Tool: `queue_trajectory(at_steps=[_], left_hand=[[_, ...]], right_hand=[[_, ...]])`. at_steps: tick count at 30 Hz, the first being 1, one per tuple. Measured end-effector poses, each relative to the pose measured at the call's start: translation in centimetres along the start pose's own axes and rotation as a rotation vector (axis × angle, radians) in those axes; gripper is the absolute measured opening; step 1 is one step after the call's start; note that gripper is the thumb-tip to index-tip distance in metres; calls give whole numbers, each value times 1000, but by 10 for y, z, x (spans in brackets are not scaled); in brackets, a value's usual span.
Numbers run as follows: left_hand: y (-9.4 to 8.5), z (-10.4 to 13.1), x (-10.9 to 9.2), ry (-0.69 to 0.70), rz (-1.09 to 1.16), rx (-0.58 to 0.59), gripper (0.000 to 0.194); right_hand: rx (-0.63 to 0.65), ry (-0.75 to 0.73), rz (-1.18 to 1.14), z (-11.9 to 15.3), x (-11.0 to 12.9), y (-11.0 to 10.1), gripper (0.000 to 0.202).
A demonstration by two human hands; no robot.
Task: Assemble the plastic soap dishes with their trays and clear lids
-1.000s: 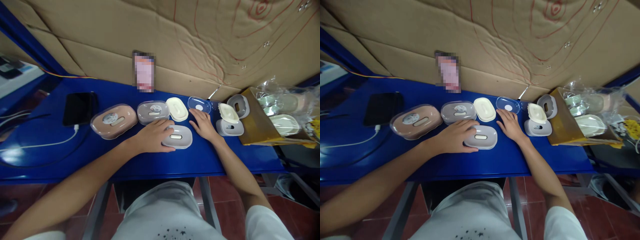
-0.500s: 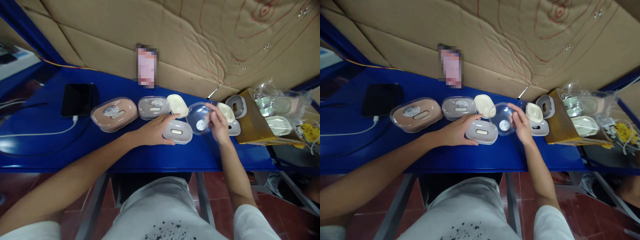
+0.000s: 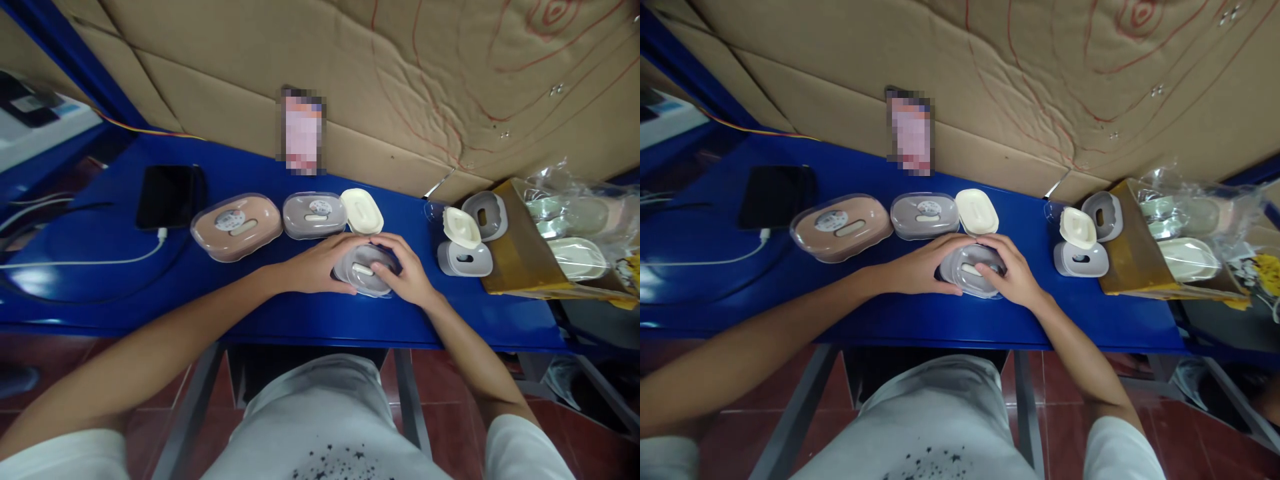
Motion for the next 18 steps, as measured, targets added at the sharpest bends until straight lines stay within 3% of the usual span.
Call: queue_trajectory(at_steps=[6, 9, 12, 14, 18], left_hand=[[-1, 1, 1, 0, 16, -9, 91], [-5, 3, 3, -44, 14, -16, 88], [-10, 6, 7, -93, 31, -4, 85], [-13, 7, 9, -107, 44, 8, 84], [-14, 7, 10, -116, 25, 21, 87]], right_hand=[[-174, 43, 134, -3, 9, 4, 28], [-14, 30, 170, -5, 11, 8, 34], [189, -20, 259, -1, 13, 14, 59], [241, -36, 314, 3, 11, 17, 72], [241, -39, 386, 7, 9, 23, 76]])
Point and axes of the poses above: each hand's wrist, its own z-axis away from the middle knuckle, its own y-axis out of the palm, x = y × z, the point moved 8 cm from there along -z, towards the middle knuckle, and after that the axes turned 14 degrees about x, right-handed, at the moved point
